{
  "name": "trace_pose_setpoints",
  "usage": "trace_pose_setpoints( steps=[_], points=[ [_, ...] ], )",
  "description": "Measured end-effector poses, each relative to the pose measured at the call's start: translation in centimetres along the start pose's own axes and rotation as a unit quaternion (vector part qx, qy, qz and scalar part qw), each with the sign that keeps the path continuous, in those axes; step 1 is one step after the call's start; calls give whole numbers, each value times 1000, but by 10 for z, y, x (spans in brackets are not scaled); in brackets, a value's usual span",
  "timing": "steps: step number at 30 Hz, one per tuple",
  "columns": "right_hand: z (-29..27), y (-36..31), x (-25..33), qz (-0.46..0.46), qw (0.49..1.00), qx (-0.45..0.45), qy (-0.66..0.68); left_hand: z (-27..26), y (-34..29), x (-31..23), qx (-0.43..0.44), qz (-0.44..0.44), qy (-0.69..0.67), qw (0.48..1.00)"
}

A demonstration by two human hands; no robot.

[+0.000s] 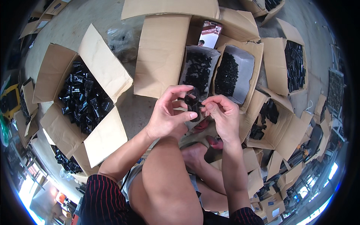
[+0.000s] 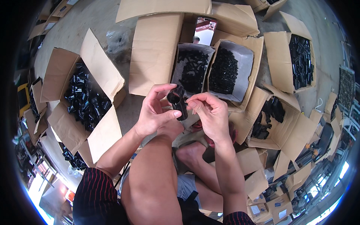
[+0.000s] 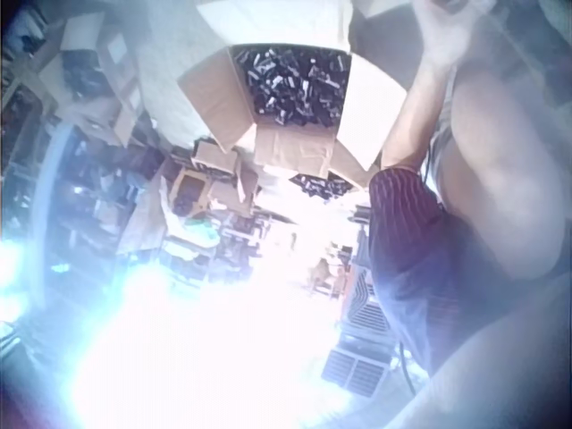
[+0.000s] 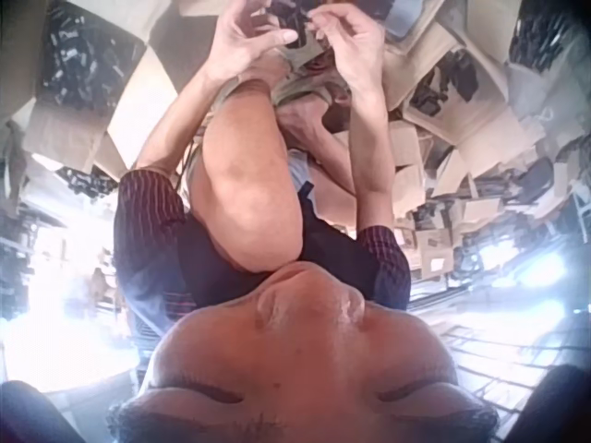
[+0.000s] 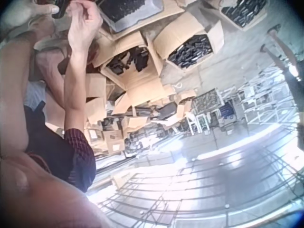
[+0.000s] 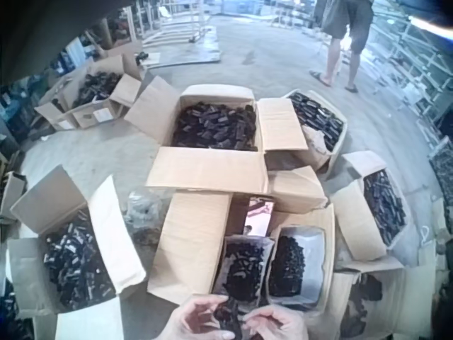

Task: The person assembles small black plastic components by hand, inserting a small pin or clip into each part and then placing the finished items into a cardboard box.

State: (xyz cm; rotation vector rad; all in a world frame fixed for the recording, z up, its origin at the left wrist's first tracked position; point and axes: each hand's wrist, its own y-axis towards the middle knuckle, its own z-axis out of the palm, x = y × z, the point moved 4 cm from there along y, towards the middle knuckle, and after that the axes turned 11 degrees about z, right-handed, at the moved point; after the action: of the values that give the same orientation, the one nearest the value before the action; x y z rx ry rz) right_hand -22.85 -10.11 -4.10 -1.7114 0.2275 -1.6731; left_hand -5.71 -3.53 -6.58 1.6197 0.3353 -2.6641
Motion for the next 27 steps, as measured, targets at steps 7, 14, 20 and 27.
trace_pose_setpoints(
  steps=[7,14,20,27],
  points=[
    [5,-15,-2,-104,990,-85,29,18,0,-8,17,-3,-6,1000],
    [1,-29,-9,-78,981,-162,77,26,2,-23,60,47,89,993],
    [-1,-33,3,-119,983,-137,20,27,4,-28,76,80,86,990],
    [1,-33,9,-167,980,-107,-10,28,6,-34,89,129,104,982]
  ],
)
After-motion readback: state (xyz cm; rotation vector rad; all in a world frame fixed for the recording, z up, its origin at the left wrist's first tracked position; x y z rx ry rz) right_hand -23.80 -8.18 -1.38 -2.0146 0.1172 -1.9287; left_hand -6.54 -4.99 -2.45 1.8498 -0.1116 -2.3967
